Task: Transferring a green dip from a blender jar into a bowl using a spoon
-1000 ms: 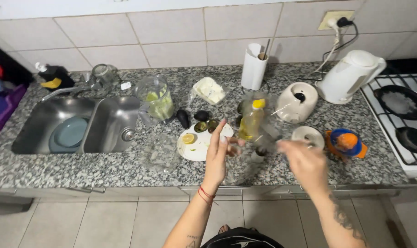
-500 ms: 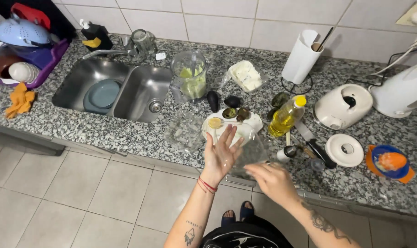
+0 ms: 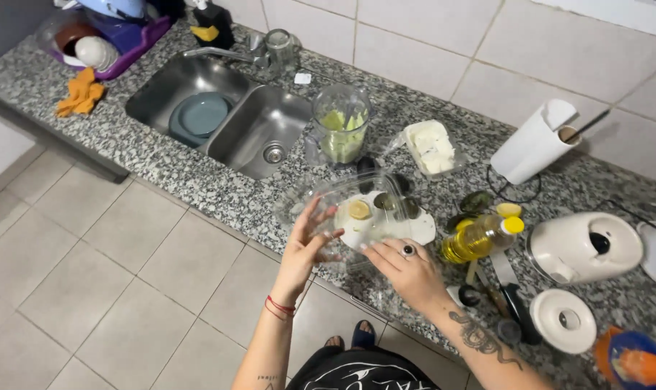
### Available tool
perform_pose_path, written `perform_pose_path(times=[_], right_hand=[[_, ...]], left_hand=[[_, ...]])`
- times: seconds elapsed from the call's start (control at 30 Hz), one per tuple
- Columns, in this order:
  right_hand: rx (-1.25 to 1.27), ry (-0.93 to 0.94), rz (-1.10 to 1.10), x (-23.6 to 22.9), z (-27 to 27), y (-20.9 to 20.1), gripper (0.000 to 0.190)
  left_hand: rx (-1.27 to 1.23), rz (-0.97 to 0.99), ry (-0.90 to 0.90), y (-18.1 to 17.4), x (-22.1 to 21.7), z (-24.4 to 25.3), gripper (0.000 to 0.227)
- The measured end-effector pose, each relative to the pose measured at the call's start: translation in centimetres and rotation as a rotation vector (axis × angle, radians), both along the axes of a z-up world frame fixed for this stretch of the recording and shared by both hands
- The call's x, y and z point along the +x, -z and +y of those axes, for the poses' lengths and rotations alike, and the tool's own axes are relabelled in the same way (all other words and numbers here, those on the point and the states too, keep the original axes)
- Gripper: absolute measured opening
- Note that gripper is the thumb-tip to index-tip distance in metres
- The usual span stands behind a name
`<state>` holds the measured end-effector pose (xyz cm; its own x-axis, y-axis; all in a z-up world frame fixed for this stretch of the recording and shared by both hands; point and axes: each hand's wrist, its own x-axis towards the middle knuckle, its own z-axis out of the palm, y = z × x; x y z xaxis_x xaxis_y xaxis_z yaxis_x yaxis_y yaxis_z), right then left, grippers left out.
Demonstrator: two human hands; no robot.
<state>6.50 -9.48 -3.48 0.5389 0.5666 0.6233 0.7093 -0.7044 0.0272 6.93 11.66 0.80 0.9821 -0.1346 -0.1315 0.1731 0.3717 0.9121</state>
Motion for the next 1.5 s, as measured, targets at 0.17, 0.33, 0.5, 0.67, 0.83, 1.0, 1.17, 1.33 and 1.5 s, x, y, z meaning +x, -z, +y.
perform_pose_path(times=[0.17, 0.33, 0.5, 0.67, 0.83, 1.0, 1.17, 1.33, 1.5], right_hand=[[0.518, 0.202, 0.084, 2.4, -2.9, 2.9, 0.006], [0.602, 0.448, 0.723, 2.6, 0.9, 4.5, 0.025], [0.574, 0.605, 1.696, 4.3, 8.5, 8.3, 0.033], [1.217, 0.747, 1.729, 6.8, 14.0, 11.1, 0.036], [1.166, 0.852, 1.488, 5.2, 14.9, 10.2, 0.025], [1.274, 0.960, 1.420, 2.7, 15.0, 9.3, 0.038], [1.403, 0.971, 1.335, 2.7, 15.9, 10.0, 0.045], [1.334, 1.030, 1.268, 3.5, 16.8, 11.3, 0.048], [1.281, 1.024, 1.241, 4.0, 17.5, 11.8, 0.047]], left_hand=[[0.159, -0.034, -0.686, 0.6, 0.4, 6.2, 0.055], [0.131, 0.058, -0.926, 8.8, -2.3, 16.1, 0.040], [0.182, 0.412, -0.948, 10.3, -3.6, 19.3, 0.029], [0.259, 0.500, -0.724, 13.4, -1.2, 22.6, 0.031], [0.308, 0.524, -0.516, 17.8, 2.4, 24.9, 0.029], [0.288, 0.547, -0.364, 24.0, 6.0, 24.8, 0.034], [0.314, 0.548, -0.282, 20.6, 7.1, 22.0, 0.037], [0.270, 0.533, -0.269, 24.1, 7.6, 21.8, 0.036], [0.236, 0.526, -0.287, 22.8, 6.7, 22.5, 0.033]])
